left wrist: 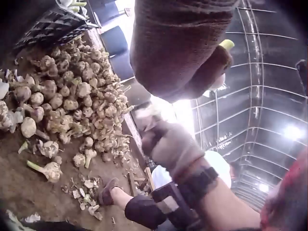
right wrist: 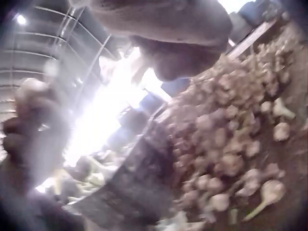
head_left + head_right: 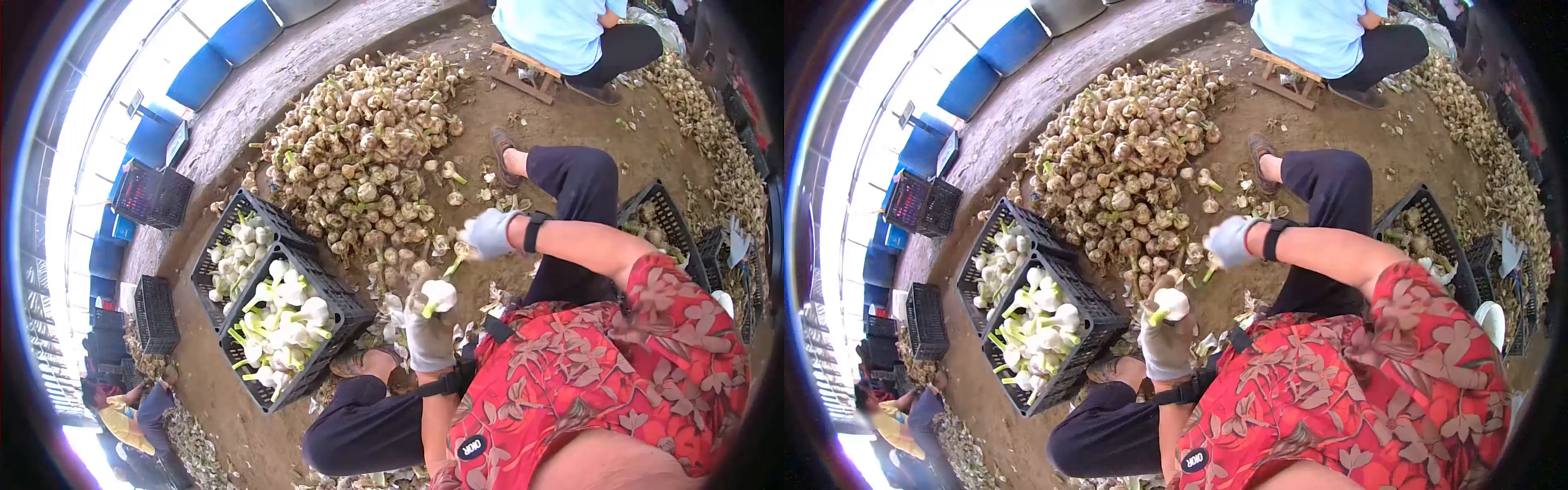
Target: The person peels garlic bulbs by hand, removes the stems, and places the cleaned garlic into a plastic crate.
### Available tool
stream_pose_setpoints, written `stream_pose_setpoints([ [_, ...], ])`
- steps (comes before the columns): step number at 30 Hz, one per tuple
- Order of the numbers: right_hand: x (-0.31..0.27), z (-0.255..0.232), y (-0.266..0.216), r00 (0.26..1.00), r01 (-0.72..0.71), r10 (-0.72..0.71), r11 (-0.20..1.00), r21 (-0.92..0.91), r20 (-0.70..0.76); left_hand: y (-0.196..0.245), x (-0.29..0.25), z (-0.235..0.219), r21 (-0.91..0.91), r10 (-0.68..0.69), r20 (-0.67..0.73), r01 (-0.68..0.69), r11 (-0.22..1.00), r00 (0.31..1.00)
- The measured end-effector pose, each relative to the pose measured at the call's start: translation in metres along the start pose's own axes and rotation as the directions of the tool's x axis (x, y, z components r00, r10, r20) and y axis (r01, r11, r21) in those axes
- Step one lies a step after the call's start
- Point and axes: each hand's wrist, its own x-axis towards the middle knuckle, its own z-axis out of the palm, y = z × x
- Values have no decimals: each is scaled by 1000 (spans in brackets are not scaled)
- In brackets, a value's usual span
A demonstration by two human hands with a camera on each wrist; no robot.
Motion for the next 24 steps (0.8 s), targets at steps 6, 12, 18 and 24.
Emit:
stream_pose_setpoints([
  [6, -32, -29, -22, 924, 382, -197, 506, 773, -328, 18, 1, 10, 11, 17, -99, -16, 1000, 995],
  [12, -46, -32, -69, 804, 457, -117, 749, 479, -583, 20, -1, 11, 204, 106, -111, -81, 976, 988],
  [18, -46, -33, -75, 831, 350, -132, 879, 324, -540, 17, -2, 14, 378, 167, -171, -92, 921, 971],
  [24, -29, -19, -75, 849, 295, 18, 813, 502, -528, 22, -1, 14, 257, 75, -208, -19, 966, 975],
])
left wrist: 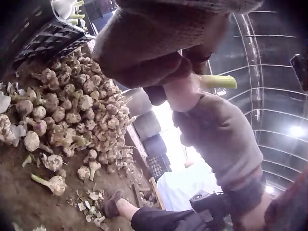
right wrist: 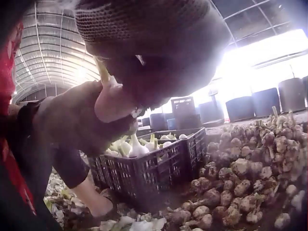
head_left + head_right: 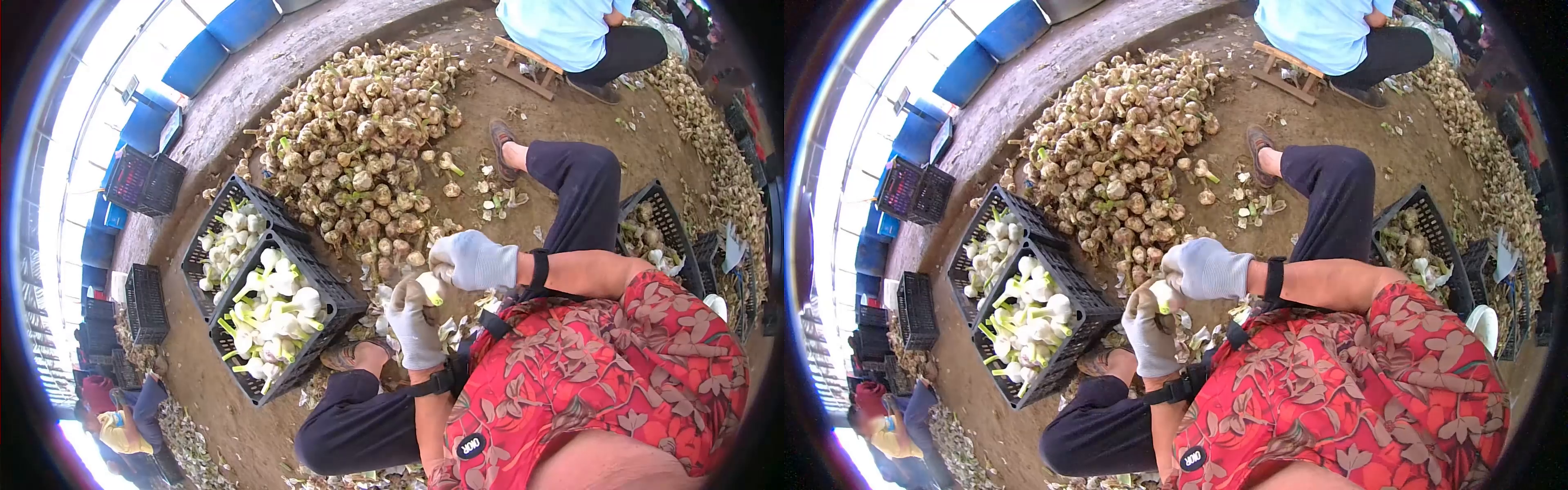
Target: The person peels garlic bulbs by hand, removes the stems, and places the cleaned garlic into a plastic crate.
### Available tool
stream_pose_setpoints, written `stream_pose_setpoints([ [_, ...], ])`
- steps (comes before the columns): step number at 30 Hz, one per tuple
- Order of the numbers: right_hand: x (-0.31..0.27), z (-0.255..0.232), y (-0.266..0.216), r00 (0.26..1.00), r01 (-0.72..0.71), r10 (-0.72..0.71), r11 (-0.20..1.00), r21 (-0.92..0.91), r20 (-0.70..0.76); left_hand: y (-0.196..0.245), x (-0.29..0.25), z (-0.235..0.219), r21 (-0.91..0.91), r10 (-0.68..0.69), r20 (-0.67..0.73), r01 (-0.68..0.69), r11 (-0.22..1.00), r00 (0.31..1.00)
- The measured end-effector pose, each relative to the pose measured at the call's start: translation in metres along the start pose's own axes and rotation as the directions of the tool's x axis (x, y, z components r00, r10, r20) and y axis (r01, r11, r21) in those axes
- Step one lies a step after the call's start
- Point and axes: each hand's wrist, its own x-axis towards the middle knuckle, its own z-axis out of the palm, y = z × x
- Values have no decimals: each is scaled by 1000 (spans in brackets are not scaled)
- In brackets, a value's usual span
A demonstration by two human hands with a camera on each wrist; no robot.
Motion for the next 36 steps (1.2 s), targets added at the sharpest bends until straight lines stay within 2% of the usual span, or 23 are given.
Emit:
stream_pose_setpoints([
  [3, 3, 4, 2, 987, -122, 137, 980, 155, -86, 5, 1, 8, -159, 93, -59, -101, 982, 994],
  [5, 1, 10, -2, 969, -142, 174, 974, 179, -176, -3, 5, 5, -218, 121, 33, -111, 970, 992],
  [8, -5, 25, -12, 956, -21, 25, 1000, 17, -292, -9, 5, 5, -364, 70, 85, -35, 931, 994],
  [10, -9, 29, -18, 963, 56, -66, 997, -44, -262, -27, 15, -11, -524, -19, 115, 77, 848, 993],
  [12, -12, 35, -24, 971, 115, -125, 991, -62, -203, -42, 21, -23, -293, 37, 106, -4, 956, 994],
  [14, -15, 42, -22, 979, 118, -112, 993, 25, -171, -31, 19, -14, -565, -153, 179, 229, 793, 972],
  [16, -15, 42, -16, 979, 105, -74, 981, 161, -188, -41, 27, -23, -680, -140, 147, 203, 705, 979],
  [17, -11, 38, -9, 986, 44, -2, 967, 252, -166, -46, 30, -29, -720, -151, 119, 190, 668, 981],
  [18, -7, 30, -3, 985, -94, 154, 857, 506, -78, -48, 33, -32, -758, -162, 92, 174, 629, 983],
  [20, -1, -4, -6, 907, -314, 414, 539, 781, 79, -32, 32, -29, -820, -178, 112, 192, 539, 978],
  [22, 5, -20, 16, 871, -302, 490, 577, 759, -26, -32, 30, -40, -863, -90, 169, 192, 467, 981],
  [23, 6, -25, 45, 923, -363, 380, 806, 468, 62, -33, 30, -44, -874, -55, 163, 170, 455, 985],
  [24, 5, -29, 42, 953, -284, 266, 950, 128, 146, -29, 30, -43, -878, -79, 133, 155, 453, 988],
  [25, 4, -36, 35, 947, -128, 184, 968, -216, 265, -25, 28, -39, -883, -104, 105, 141, 449, 989],
  [26, 2, -40, 31, 904, 83, 149, 858, -507, 400, -23, 26, -36, -886, -133, 79, 131, 444, 988],
  [27, 2, -30, 33, 897, 57, 142, 903, -426, 419, -24, 27, -36, -890, -138, 103, 153, 428, 985],
  [28, 2, -22, 32, 946, 106, -19, 961, -255, 323, -27, 28, -39, -898, -124, 114, 155, 412, 986],
  [30, 20, -17, 26, 938, -23, 68, 991, -135, 340, -35, 32, -46, -912, -99, 137, 165, 376, 986],
  [31, 30, -13, 34, 956, -105, 126, 990, -90, 265, -16, 27, -33, -863, -216, -57, 61, 501, 975],
  [32, 41, -7, 48, 964, -180, 184, 983, -39, 193, -16, 31, -40, -908, -220, 22, 112, 405, 975],
  [33, 51, -4, 63, 951, -276, 288, 954, -115, 110, -21, 34, -49, -881, -239, -77, 46, 470, 968],
  [34, 58, 11, 97, 961, -268, 275, 942, -204, 7, -25, 37, -56, -843, -251, -178, -17, 537, 952],
  [36, 68, 30, 140, 876, -356, 466, 799, -484, 125, -21, 38, -52, -744, -283, -248, 5, 668, 927],
])
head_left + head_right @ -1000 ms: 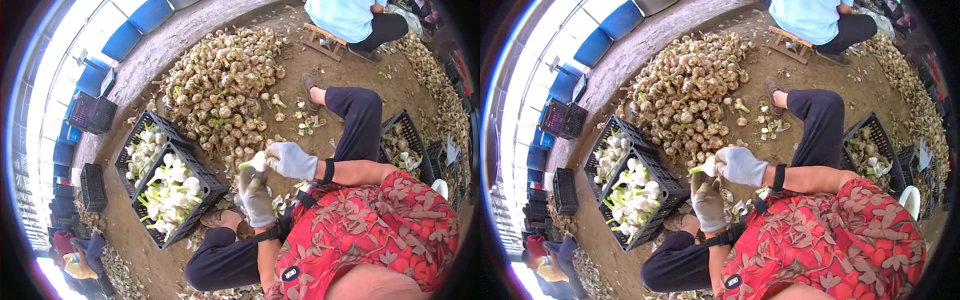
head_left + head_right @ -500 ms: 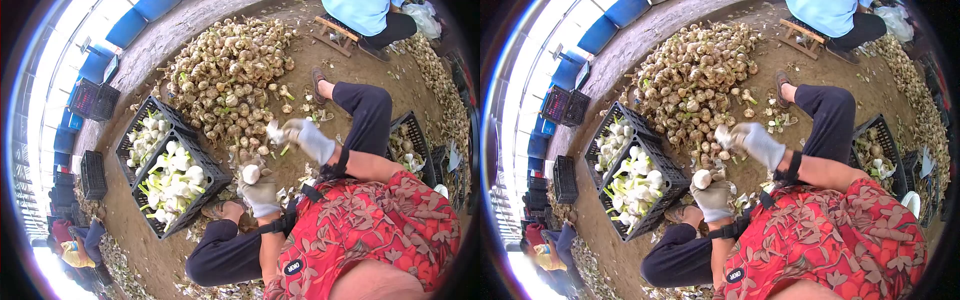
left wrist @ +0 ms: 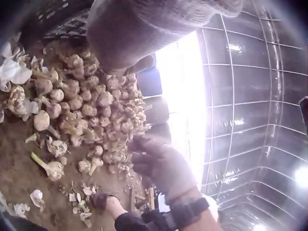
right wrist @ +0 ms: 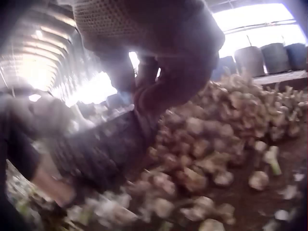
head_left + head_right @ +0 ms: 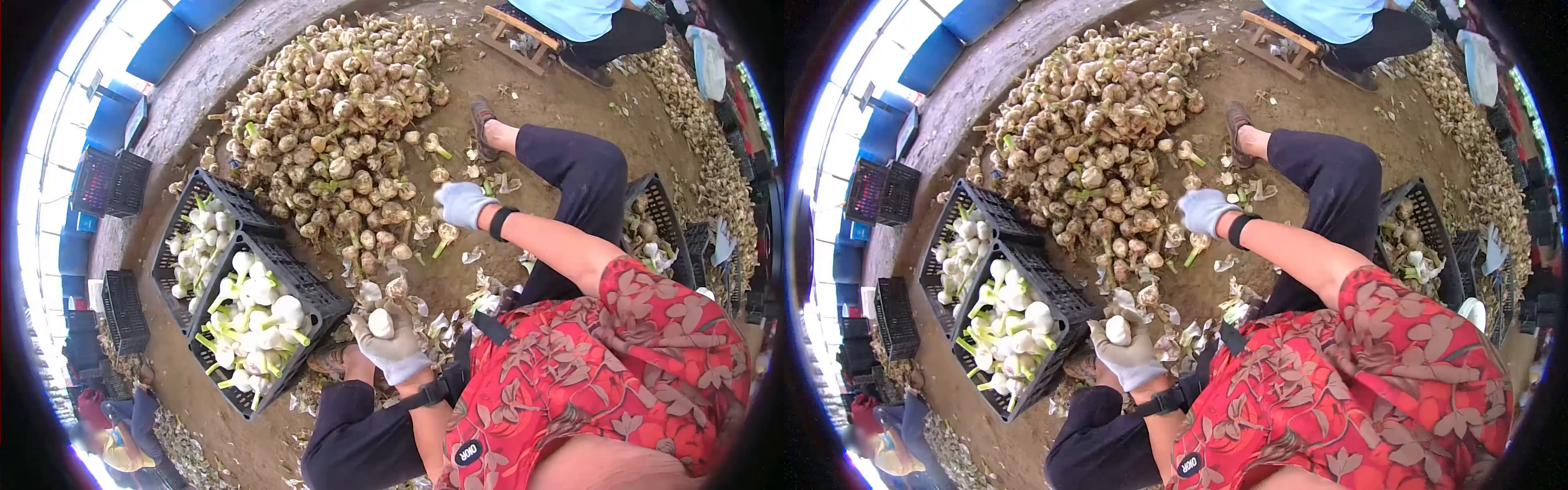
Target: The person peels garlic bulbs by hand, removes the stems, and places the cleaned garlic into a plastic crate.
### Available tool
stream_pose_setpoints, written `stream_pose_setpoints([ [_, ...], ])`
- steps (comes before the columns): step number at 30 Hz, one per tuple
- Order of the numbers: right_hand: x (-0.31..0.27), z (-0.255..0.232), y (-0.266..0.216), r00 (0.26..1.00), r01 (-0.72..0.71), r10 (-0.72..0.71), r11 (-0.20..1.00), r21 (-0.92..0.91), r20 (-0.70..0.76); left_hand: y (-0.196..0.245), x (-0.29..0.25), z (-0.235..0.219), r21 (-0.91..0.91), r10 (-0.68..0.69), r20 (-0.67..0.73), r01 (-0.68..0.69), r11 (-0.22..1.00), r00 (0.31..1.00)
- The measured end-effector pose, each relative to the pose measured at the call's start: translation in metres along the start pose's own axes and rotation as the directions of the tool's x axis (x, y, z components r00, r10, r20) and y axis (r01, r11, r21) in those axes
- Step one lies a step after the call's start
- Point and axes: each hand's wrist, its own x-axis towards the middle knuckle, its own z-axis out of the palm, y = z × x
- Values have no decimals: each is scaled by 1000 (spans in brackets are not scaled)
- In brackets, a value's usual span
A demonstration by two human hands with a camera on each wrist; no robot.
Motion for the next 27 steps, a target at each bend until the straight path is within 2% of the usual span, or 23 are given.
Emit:
stream_pose_setpoints([
  [1, 8, 22, 7, 993, 13, -11, 1000, -19, 115, -4, 4, -3, 111, 55, -10, -54, 992, 998],
  [2, 3, 31, 4, 984, 97, -90, 994, -41, 153, -8, 8, -7, 223, 110, -16, -104, 969, 994],
  [3, 1, 48, 1, 979, 128, -110, 987, -97, 173, -10, 13, -19, 295, 111, 125, -143, 945, 986],
  [4, 3, 67, -1, 973, 160, -130, 976, -150, 193, -15, 15, -18, 299, 98, 91, -121, 947, 991],
  [6, 14, 120, 11, 981, 144, -122, 979, -144, 152, -23, 11, -11, 309, 78, 30, -83, 947, 997],
  [7, 18, 129, 11, 985, 134, -117, 981, -139, 126, -27, 11, -8, 377, 107, -68, -74, 923, 992],
  [8, 21, 135, 12, 984, 109, -93, 989, -96, 154, -27, 13, -7, 399, 90, -68, -56, 915, 994],
  [10, 14, 115, 8, 978, 48, -42, 999, -24, 205, -29, 14, -3, 434, 47, -59, -17, 901, 997],
  [11, 5, 99, 1, 980, -135, 100, 969, 209, 171, -32, 14, 2, 439, 52, -97, -5, 898, 994],
  [12, 6, 97, -1, 971, -203, 114, 861, 467, 211, -35, 17, 2, 495, 50, -74, -7, 869, 996],
  [13, 8, 94, -4, 962, -256, 109, 683, 684, 252, -37, 21, -1, 546, 50, -50, -15, 838, 997],
  [14, 10, 91, -8, 954, -294, 83, 454, 841, 289, -40, 23, -2, 591, 56, -26, -30, 806, 998],
  [15, 6, 84, -20, 914, -406, -5, 8, 914, 406, -45, 18, 11, 654, 100, -67, -33, 756, 993],
  [16, -6, 54, -37, 913, -404, -91, -68, 912, 397, -47, 20, 1, 720, 89, 58, -104, 686, 994],
  [18, -24, 45, -68, 957, -287, -103, -226, 931, 270, -58, 23, -5, 732, 196, 278, -340, 590, 940],
  [19, -33, 38, -77, 978, -151, -160, -87, 985, 136, -55, 11, 10, 748, 166, 312, -350, 564, 935],
  [20, -41, 32, -85, 973, 6, -230, 41, 999, 3, -54, 14, 7, 778, 270, 420, -496, 384, 867],
  [21, -49, 25, -95, 963, -139, -230, 32, 990, 142, -51, 4, 12, 769, 256, 402, -476, 428, 879],
  [22, -59, 13, -100, 951, -175, -254, 25, 984, 175, -48, -6, 16, 757, 238, 384, -452, 472, 892],
  [23, -61, 3, -99, 965, -4, -252, 258, 966, 71, -45, -9, 14, 743, 239, 401, -467, 479, 884],
  [24, -63, -7, -97, 962, 162, -271, 473, 866, -32, -42, -13, 10, 729, 239, 417, -480, 487, 877],
  [25, -67, -16, -98, 961, 162, -275, 470, 868, -31, -41, -15, 8, 717, 236, 432, -490, 496, 870],
  [27, -77, -32, -101, 960, 155, -278, 465, 872, -22, -38, -21, 6, 721, 261, 527, -588, 365, 809],
])
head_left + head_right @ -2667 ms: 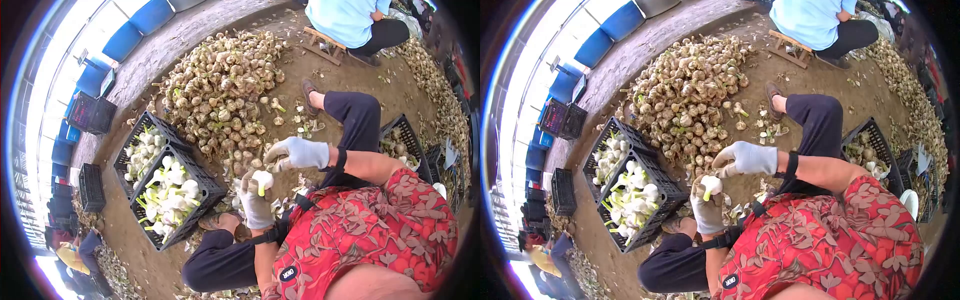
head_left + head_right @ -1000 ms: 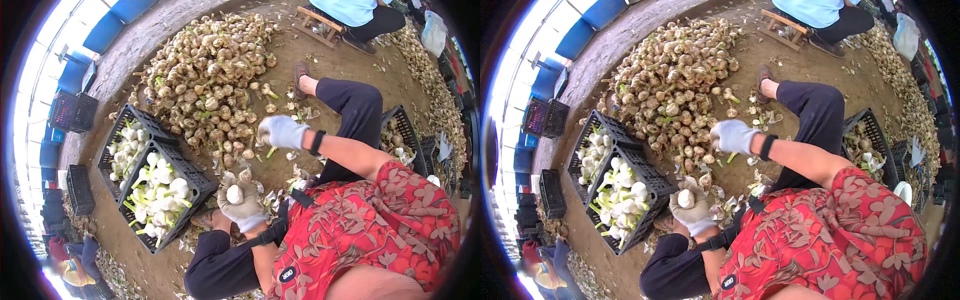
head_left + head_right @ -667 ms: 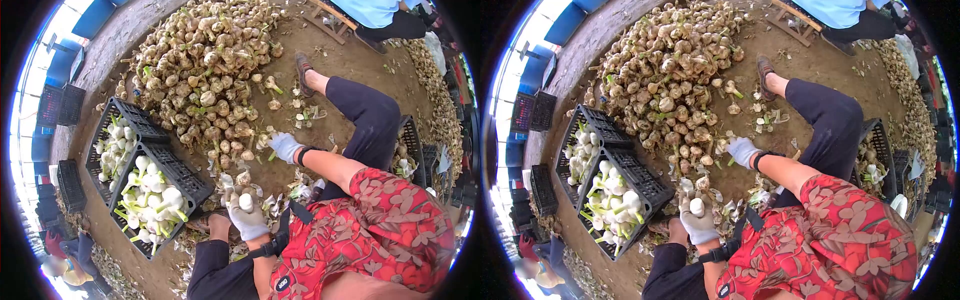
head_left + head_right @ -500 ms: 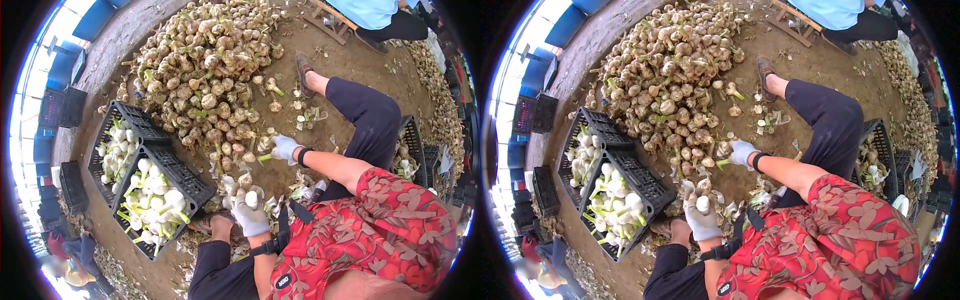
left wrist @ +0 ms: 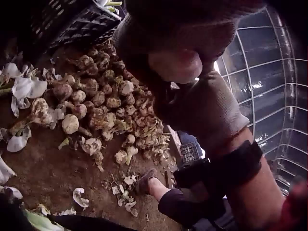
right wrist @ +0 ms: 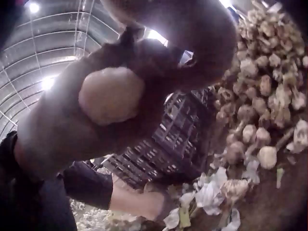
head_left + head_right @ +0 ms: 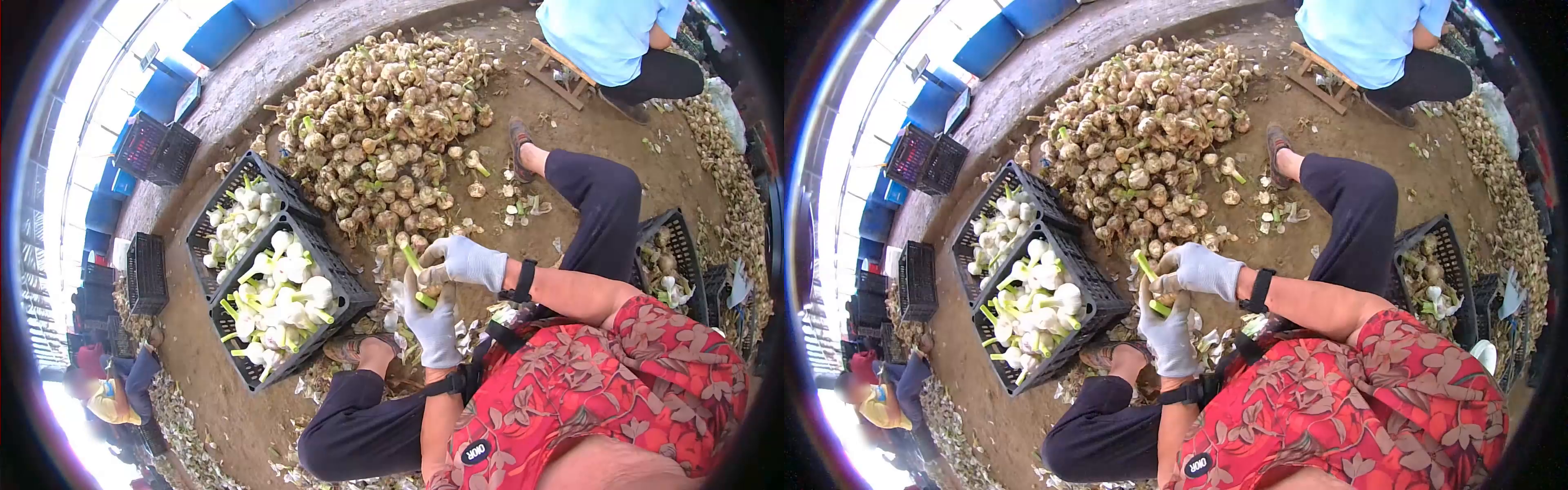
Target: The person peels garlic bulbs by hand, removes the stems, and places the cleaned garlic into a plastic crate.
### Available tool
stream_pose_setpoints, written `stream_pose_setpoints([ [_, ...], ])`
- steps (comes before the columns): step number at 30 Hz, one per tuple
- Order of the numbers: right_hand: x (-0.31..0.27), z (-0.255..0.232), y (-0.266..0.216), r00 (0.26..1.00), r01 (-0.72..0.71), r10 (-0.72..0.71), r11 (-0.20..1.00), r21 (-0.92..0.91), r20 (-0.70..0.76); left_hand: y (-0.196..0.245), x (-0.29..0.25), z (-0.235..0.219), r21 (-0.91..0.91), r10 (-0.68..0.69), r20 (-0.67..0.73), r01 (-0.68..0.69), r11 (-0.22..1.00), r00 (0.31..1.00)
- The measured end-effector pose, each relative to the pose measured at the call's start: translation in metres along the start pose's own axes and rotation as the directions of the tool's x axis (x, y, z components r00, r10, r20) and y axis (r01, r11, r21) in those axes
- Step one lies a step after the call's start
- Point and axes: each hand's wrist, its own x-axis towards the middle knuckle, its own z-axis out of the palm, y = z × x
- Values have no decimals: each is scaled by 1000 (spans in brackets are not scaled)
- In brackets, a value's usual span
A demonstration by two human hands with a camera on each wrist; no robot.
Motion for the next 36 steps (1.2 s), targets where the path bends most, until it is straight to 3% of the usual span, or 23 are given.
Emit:
stream_pose_setpoints([
  [2, -5, -3, -9, 998, -52, 49, 993, 103, 34, 8, -2, -1, 89, 102, 24, -104, 991, 994],
  [7, -6, -4, -14, 992, -23, -2, 981, 194, 130, 12, -11, -11, -96, -28, 94, 37, 995, 995],
  [8, -11, -9, -18, 986, -93, 62, 976, 199, 157, 15, -14, -13, -141, -73, 107, 88, 986, 992],
  [11, -7, -14, -12, 974, -116, 69, 970, 212, 217, 28, -17, -11, -215, -51, 117, 76, 974, 992],
  [12, -9, -13, -11, 972, -106, 35, 950, 295, 234, 32, -18, -11, -217, -47, 132, 75, 973, 990],
  [15, -9, -17, -10, 967, -43, -21, 969, 242, 254, 41, -21, -10, -284, -95, 124, 127, 950, 988],
  [18, -13, -23, -19, 965, -79, 41, 987, 138, 260, 40, -22, -14, -382, -240, 203, 302, 873, 949],
  [21, -10, -24, -16, 956, 218, -190, 970, -108, 223, 27, -18, -7, -409, -194, 135, 233, 883, 972],
  [24, -13, -19, -11, 898, 435, -416, 787, -437, 145, 16, -18, -9, -576, -345, 133, 356, 736, 929],
  [27, -26, -5, -26, 888, 387, -451, 628, -675, 89, 13, -6, -21, -755, -265, 592, 639, 148, 761],
  [28, -29, -2, -24, 866, 402, -498, 646, -649, 41, 12, -3, -21, -760, -188, 620, 643, 95, 762],
  [30, -26, 7, -14, 948, 218, -291, 889, -403, -129, 17, -3, -18, -774, -346, 444, 548, 317, 826],
  [31, -25, 10, -11, 969, 114, -163, 961, -251, -184, 23, -4, -14, -753, -405, 337, 501, 426, 850],
  [32, -25, 10, -10, 981, -13, -16, 988, -151, -194, 28, -9, -7, -667, -392, 214, 427, 610, 895],
  [33, -27, 11, -8, 980, 39, -75, 980, -194, -186, 22, -6, -4, -450, -302, 114, 320, 834, 947],
  [35, -34, 18, -3, 969, 141, -190, 949, -281, -156, 0, -7, -9, -375, -267, 56, 268, 887, 962],
  [36, -33, 16, -1, 923, 322, -373, 885, -336, -97, -7, -6, -14, -408, -319, 62, 316, 857, 946],
])
